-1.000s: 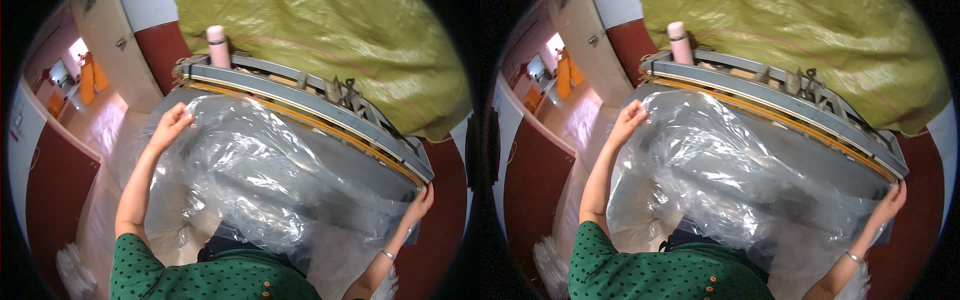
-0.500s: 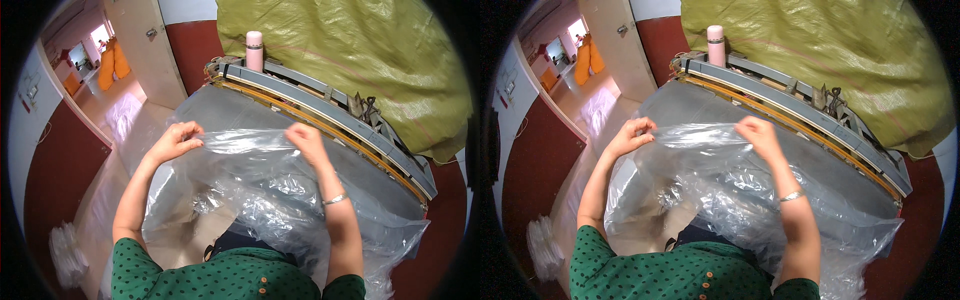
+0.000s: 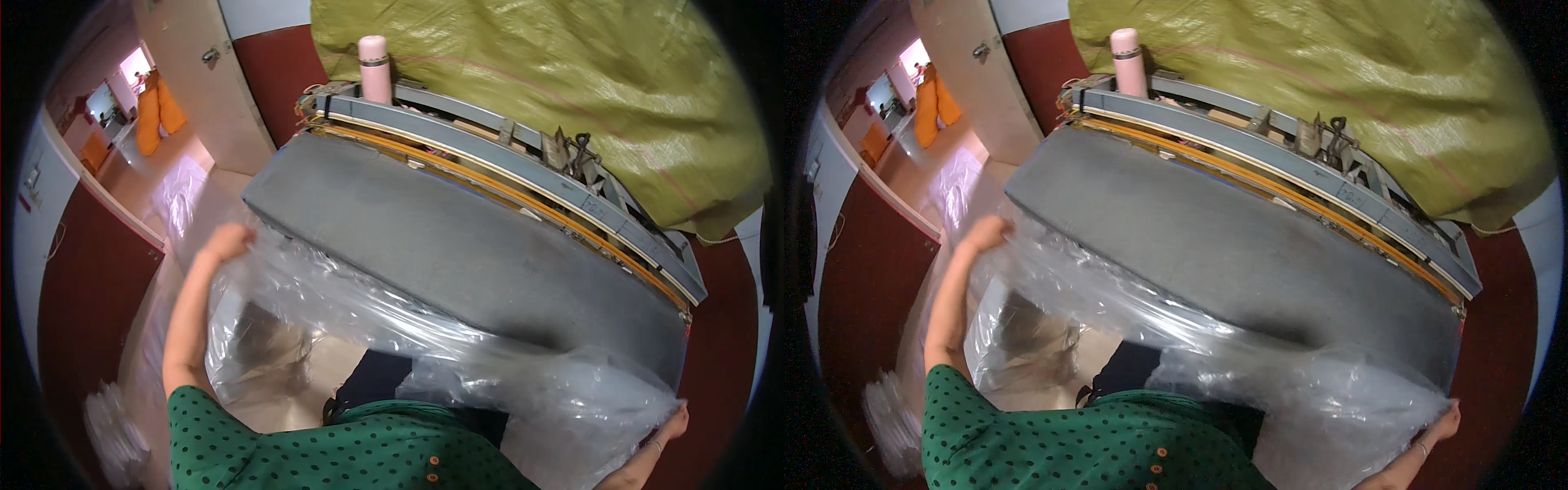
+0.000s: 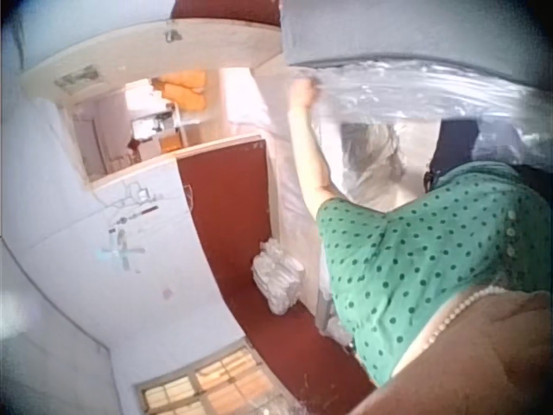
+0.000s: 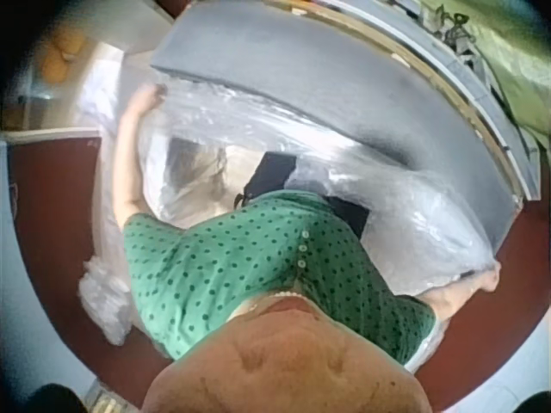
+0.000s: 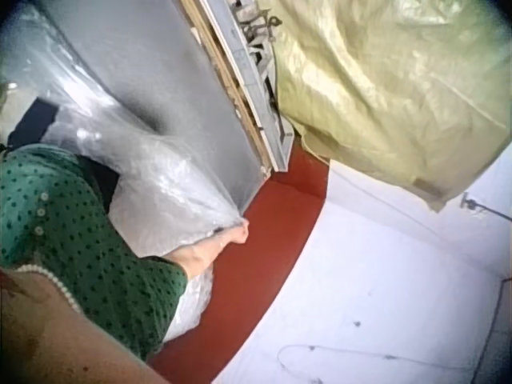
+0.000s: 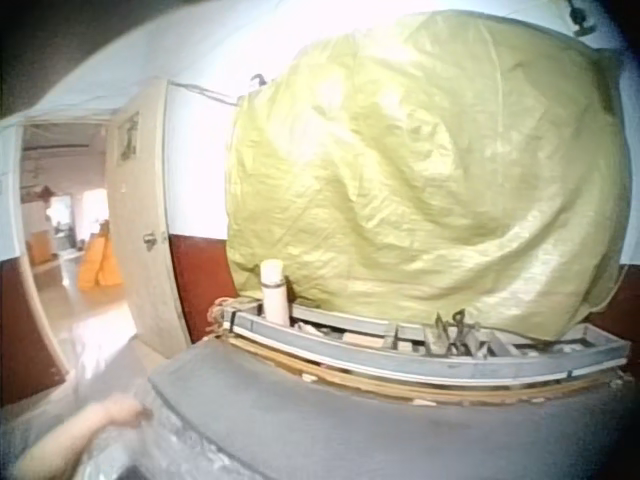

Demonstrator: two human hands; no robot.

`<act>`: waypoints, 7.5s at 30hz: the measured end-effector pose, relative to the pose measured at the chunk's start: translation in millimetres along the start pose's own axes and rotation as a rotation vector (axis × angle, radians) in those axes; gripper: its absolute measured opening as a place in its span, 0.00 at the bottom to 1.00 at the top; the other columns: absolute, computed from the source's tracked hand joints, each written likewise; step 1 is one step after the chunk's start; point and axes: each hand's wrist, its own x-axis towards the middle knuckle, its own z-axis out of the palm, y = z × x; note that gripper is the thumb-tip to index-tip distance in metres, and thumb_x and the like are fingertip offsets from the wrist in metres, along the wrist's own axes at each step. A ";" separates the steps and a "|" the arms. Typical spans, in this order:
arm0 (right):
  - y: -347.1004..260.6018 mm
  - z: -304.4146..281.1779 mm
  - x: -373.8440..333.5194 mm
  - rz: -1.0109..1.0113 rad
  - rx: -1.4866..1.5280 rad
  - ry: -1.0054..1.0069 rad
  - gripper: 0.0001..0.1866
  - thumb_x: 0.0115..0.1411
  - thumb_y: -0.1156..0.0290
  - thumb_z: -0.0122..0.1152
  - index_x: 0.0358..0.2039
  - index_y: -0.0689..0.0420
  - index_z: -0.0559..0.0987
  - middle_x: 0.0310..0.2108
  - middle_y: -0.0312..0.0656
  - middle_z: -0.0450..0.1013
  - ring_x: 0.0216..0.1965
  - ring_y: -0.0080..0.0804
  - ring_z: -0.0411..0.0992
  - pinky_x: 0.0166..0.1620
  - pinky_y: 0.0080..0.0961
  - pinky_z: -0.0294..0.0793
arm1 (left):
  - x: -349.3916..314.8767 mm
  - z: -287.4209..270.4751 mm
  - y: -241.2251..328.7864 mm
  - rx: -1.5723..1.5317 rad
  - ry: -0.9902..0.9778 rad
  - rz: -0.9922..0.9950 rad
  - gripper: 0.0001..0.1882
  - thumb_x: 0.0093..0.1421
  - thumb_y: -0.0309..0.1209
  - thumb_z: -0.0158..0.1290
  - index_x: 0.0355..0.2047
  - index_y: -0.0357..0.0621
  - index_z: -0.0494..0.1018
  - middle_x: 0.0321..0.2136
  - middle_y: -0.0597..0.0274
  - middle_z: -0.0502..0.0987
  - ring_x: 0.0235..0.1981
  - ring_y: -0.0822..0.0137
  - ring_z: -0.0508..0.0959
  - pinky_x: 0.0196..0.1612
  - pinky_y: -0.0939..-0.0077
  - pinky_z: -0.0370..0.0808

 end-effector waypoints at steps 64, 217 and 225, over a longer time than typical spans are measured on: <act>-71.1 95.4 -30.3 -0.062 -0.949 -0.044 0.16 0.57 0.60 0.39 0.41 0.54 0.69 0.40 0.48 0.69 0.41 0.48 0.68 0.39 0.41 0.67 | 49.7 -75.6 277.3 -0.291 0.087 0.727 0.30 0.54 0.41 0.47 0.53 0.38 0.55 0.57 0.51 0.50 0.59 0.52 0.46 0.56 0.61 0.50; -99.3 117.3 -69.5 -0.205 -0.957 0.036 0.17 0.54 0.55 0.46 0.32 0.56 0.72 0.31 0.49 0.72 0.34 0.49 0.70 0.34 0.42 0.68 | 63.8 -43.6 334.2 -1.262 -0.043 0.308 0.11 0.57 0.33 0.47 0.25 0.38 0.73 0.20 0.67 0.72 0.22 0.80 0.69 0.25 0.84 0.67; -92.5 122.8 -61.4 -0.190 -0.918 0.012 0.18 0.54 0.53 0.45 0.34 0.55 0.71 0.32 0.49 0.72 0.36 0.50 0.70 0.35 0.42 0.68 | -16.2 2.2 413.3 -1.662 -0.750 -0.036 0.16 0.55 0.35 0.49 0.39 0.36 0.69 0.24 0.68 0.74 0.19 0.83 0.66 0.19 0.89 0.62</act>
